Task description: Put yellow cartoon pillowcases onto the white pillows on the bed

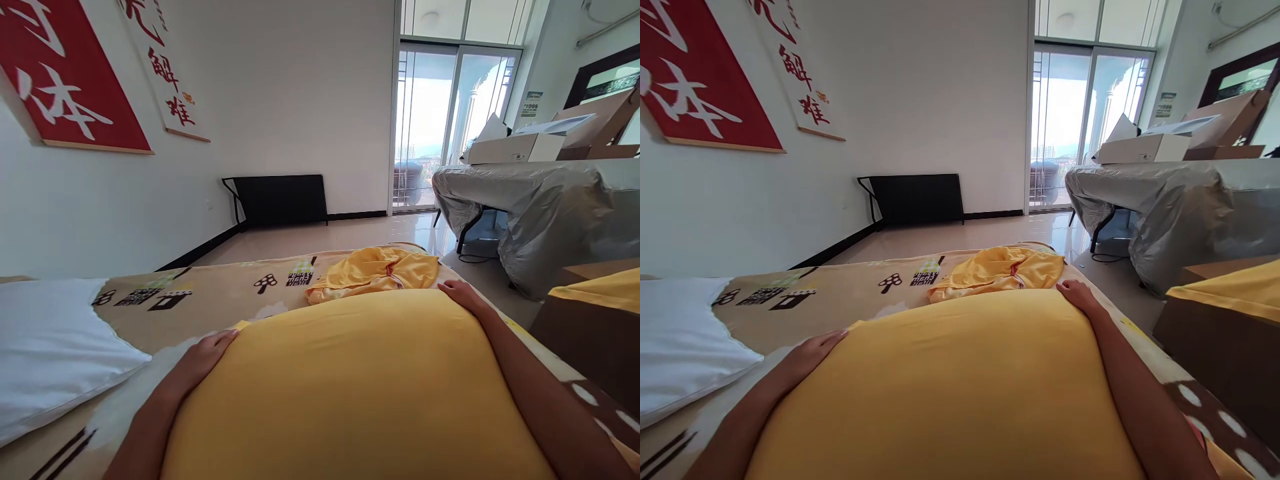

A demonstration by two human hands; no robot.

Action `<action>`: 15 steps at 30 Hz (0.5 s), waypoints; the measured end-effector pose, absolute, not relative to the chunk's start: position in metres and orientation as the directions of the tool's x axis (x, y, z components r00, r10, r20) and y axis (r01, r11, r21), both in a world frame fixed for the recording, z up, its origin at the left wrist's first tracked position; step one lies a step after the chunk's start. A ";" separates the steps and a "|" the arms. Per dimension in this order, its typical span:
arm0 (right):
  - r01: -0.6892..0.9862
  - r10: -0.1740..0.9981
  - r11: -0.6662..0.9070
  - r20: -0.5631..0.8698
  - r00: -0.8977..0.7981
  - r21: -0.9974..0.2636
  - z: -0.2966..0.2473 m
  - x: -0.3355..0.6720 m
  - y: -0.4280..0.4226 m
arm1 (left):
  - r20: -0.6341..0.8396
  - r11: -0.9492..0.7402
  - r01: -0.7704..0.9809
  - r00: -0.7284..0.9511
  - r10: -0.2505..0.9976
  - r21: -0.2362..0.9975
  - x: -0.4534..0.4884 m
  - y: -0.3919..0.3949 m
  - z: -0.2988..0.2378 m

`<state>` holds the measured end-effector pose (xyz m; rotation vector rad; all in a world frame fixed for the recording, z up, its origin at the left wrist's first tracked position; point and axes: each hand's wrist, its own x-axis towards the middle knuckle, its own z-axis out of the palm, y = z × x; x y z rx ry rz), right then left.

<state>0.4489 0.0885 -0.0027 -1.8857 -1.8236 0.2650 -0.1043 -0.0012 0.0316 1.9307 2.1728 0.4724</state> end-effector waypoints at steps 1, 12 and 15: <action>0.886 0.963 0.020 0.247 0.107 -0.463 0.008 0.445 0.081 | 0.081 0.127 0.935 -0.162 0.983 0.332 -0.101 -0.011 0.042; 0.561 0.557 0.811 0.514 -0.652 -0.166 0.025 0.273 -0.067 | 0.320 -0.611 0.790 0.568 0.758 0.047 0.058 -0.088 0.038; 0.592 0.600 0.778 0.531 -0.598 -0.212 0.012 0.292 -0.065 | 0.287 -0.563 0.826 0.537 0.793 0.010 0.047 -0.079 0.022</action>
